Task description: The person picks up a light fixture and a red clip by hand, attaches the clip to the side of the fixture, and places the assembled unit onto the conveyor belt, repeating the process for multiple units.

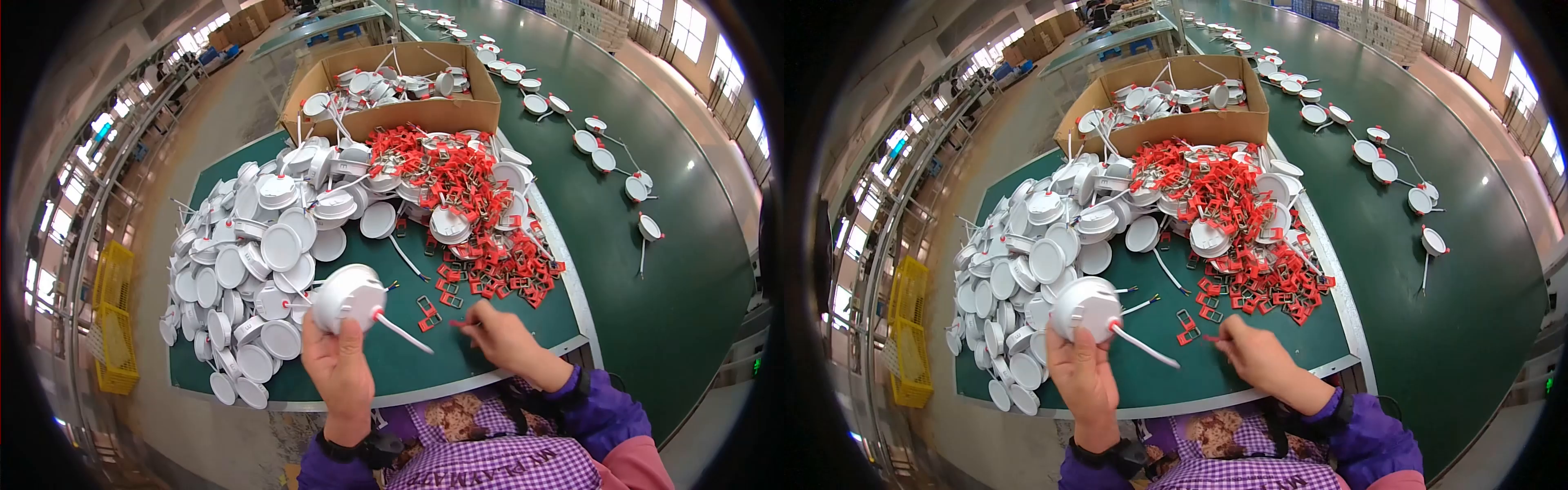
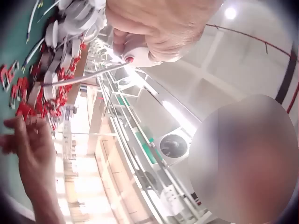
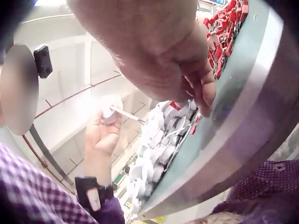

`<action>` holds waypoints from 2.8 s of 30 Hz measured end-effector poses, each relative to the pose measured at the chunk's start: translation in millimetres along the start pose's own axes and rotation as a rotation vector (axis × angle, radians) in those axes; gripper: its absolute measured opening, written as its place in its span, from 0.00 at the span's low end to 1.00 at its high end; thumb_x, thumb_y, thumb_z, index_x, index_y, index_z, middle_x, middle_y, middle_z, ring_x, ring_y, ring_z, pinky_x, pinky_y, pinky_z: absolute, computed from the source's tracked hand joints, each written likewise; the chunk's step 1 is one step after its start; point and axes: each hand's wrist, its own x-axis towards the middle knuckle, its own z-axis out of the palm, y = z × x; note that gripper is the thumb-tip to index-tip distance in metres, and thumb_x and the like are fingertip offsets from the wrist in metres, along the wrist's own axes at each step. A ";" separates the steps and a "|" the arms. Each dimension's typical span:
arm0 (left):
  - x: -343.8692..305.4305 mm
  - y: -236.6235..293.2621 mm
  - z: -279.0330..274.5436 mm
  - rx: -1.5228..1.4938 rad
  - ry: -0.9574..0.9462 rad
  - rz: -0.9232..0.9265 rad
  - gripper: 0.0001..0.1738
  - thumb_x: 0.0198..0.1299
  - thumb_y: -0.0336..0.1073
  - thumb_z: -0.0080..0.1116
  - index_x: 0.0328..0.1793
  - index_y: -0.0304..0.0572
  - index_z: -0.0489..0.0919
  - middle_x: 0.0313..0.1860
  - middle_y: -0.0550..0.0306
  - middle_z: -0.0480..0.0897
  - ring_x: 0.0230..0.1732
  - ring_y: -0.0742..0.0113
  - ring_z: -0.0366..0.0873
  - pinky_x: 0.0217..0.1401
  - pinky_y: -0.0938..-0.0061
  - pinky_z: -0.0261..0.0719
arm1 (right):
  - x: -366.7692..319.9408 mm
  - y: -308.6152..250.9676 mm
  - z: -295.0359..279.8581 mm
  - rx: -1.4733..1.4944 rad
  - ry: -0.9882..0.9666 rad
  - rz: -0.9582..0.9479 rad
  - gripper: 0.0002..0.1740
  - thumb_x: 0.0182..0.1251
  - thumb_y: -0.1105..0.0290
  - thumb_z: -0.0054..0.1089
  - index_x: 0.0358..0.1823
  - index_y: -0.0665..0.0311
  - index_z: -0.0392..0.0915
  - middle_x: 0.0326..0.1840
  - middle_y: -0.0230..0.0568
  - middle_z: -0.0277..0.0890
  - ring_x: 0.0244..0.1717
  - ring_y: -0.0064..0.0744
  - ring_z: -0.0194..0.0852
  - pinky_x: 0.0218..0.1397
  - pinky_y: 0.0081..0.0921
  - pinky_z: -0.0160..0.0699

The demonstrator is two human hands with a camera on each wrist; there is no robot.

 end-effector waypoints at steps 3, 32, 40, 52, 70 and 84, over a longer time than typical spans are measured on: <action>-9.5 -6.3 9.3 -0.222 -0.038 -0.335 0.17 0.66 0.34 0.48 0.58 0.32 0.66 0.52 0.48 0.75 0.48 0.61 0.78 0.47 0.67 0.82 | 5.2 -5.4 -16.8 0.462 0.155 0.256 0.08 0.63 0.74 0.56 0.39 0.69 0.67 0.28 0.42 0.76 0.25 0.29 0.79 0.27 0.26 0.75; -44.8 -44.2 18.1 -0.108 -0.194 -0.436 0.17 0.62 0.28 0.55 0.56 0.31 0.68 0.50 0.54 0.75 0.51 0.71 0.73 0.56 0.76 0.72 | 4.7 -42.4 -14.8 0.213 0.399 -0.060 0.07 0.56 0.81 0.58 0.37 0.68 0.73 0.29 0.45 0.75 0.30 0.42 0.78 0.30 0.28 0.76; -46.5 -42.7 20.4 -0.056 -0.243 -0.423 0.18 0.60 0.24 0.56 0.56 0.31 0.69 0.50 0.54 0.76 0.50 0.71 0.74 0.54 0.77 0.73 | 2.7 -36.4 -20.6 0.422 0.232 0.077 0.06 0.57 0.82 0.56 0.36 0.69 0.73 0.29 0.45 0.74 0.26 0.35 0.76 0.29 0.25 0.73; -55.5 -42.6 15.3 -0.005 -0.315 -0.434 0.17 0.60 0.24 0.56 0.54 0.31 0.70 0.47 0.55 0.76 0.48 0.72 0.74 0.54 0.76 0.72 | -10.6 -29.3 -16.5 0.594 0.186 0.194 0.05 0.58 0.79 0.59 0.36 0.68 0.74 0.28 0.41 0.74 0.24 0.28 0.74 0.29 0.23 0.72; -67.5 -45.9 7.1 -0.090 -0.174 -0.660 0.17 0.56 0.25 0.61 0.52 0.31 0.72 0.44 0.55 0.79 0.45 0.71 0.77 0.49 0.78 0.77 | -10.3 -27.2 -2.9 0.414 0.146 0.139 0.06 0.57 0.79 0.60 0.35 0.69 0.74 0.29 0.44 0.76 0.28 0.31 0.78 0.31 0.24 0.74; -34.8 -26.5 -20.0 -0.005 0.025 -0.560 0.29 0.51 0.17 0.57 0.61 0.34 0.65 0.45 0.51 0.77 0.46 0.67 0.77 0.47 0.75 0.79 | 23.6 15.8 -2.0 -0.315 -0.044 -0.036 0.11 0.57 0.74 0.53 0.43 0.63 0.74 0.34 0.43 0.70 0.33 0.44 0.76 0.34 0.36 0.76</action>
